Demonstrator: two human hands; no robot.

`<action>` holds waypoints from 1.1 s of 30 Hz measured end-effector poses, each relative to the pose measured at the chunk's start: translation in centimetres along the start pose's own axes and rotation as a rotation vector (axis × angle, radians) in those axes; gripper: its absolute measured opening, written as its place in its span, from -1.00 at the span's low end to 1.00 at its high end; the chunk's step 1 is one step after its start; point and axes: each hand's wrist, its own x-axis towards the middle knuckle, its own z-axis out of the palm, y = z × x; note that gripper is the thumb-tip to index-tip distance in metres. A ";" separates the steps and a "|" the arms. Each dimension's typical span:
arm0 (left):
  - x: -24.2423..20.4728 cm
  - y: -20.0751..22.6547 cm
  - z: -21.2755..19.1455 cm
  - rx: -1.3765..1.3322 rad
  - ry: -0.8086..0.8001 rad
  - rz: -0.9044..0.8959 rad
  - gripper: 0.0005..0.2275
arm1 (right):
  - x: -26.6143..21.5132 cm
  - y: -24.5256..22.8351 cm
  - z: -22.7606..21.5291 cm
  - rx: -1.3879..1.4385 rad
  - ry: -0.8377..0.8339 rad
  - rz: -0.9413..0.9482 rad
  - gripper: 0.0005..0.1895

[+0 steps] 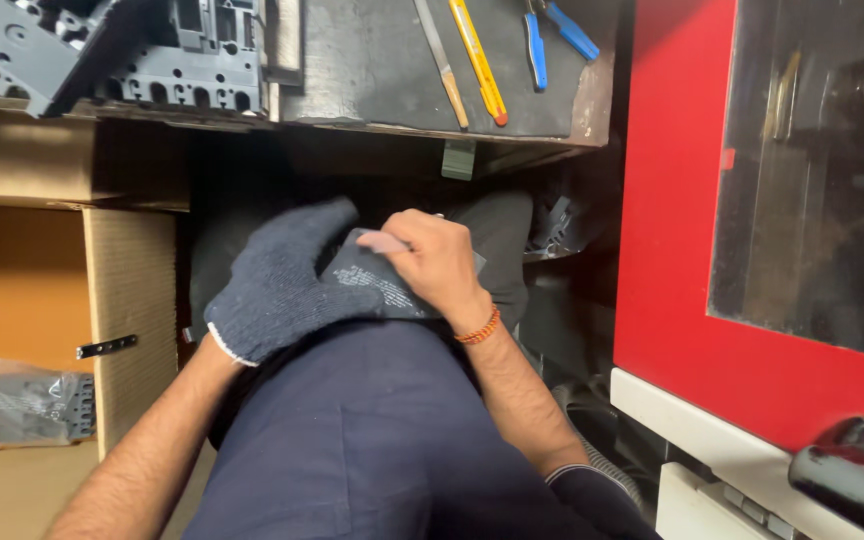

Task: The person sits on the floor and repeatedly trims flash from gray plastic housing parts using pliers, a metal file, and a utility knife. They wipe each part with a cloth, then place it into a plastic bag and into a cardboard box.

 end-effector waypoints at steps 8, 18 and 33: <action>-0.1 -1.6 1.6 -0.088 -0.553 -0.313 -0.74 | 1.2 2.1 2.2 -0.028 0.170 -0.125 -0.43; -0.2 -1.7 3.3 0.135 -0.079 -0.041 -0.76 | 0.7 1.4 2.5 0.538 0.248 0.228 -0.78; 1.0 -1.1 2.8 0.390 -0.053 -0.137 -0.77 | -2.2 2.4 5.0 0.324 0.140 0.523 -0.85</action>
